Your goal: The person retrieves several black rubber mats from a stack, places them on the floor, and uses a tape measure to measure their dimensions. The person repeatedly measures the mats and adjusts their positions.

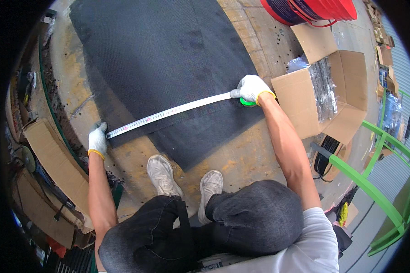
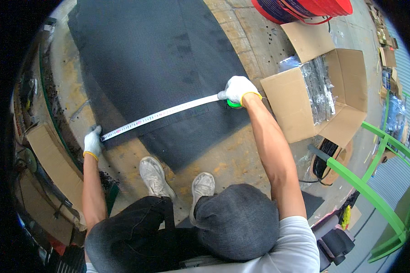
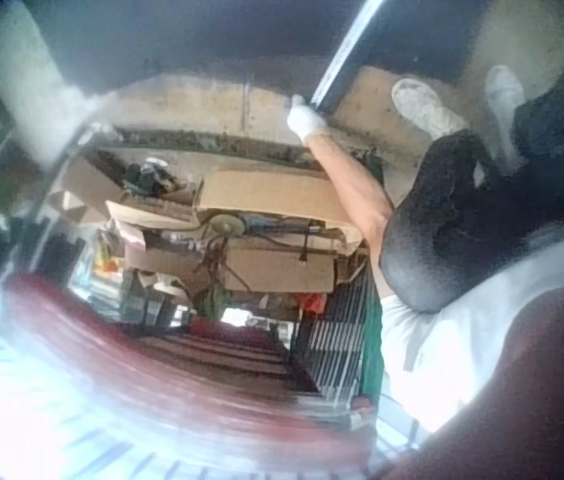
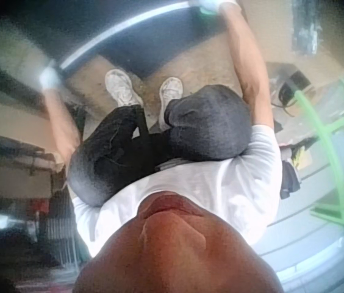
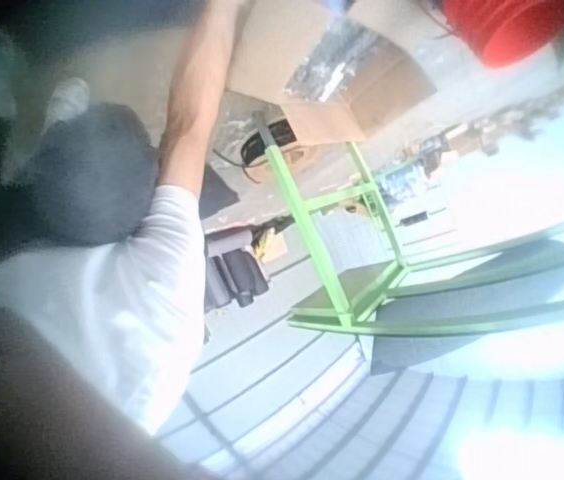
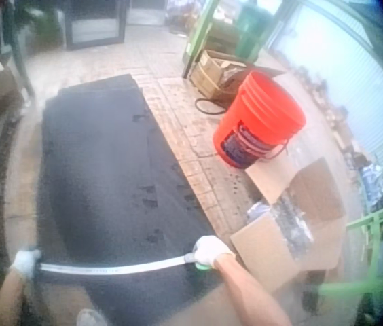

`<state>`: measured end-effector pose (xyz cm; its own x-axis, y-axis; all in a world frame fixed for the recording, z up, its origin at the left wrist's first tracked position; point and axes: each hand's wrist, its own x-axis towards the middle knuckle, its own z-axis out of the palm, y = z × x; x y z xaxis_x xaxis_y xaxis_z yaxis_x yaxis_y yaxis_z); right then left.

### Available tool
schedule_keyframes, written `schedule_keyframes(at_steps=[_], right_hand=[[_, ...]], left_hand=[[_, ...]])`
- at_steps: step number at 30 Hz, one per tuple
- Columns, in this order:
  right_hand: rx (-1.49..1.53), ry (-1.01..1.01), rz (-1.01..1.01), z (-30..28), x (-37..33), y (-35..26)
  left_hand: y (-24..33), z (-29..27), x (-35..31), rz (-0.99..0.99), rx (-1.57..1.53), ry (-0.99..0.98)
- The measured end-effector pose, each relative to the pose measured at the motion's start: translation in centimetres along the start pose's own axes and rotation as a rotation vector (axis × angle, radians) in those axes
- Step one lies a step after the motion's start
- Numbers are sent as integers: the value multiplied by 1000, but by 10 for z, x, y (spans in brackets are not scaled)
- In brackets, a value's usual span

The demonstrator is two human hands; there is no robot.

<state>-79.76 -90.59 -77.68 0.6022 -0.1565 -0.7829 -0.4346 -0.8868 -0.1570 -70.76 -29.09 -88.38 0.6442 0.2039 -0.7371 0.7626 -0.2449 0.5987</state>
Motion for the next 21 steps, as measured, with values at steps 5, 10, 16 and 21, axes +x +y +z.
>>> schedule_keyframes(at_steps=[5,10,16,21], right_hand=[[1,-29,23,4,2,2],[-16,-4,-114,0,-10,1],[712,-534,-21,10,-44,11],[914,-449,-19,23,-57,26]], left_hand=[[-5,-3,3,-24,-45,-32],[-8,-3,-5,42,-165,-124],[0,-12,-16,-305,-670,-134],[14,2,-29,-161,-639,-362]])
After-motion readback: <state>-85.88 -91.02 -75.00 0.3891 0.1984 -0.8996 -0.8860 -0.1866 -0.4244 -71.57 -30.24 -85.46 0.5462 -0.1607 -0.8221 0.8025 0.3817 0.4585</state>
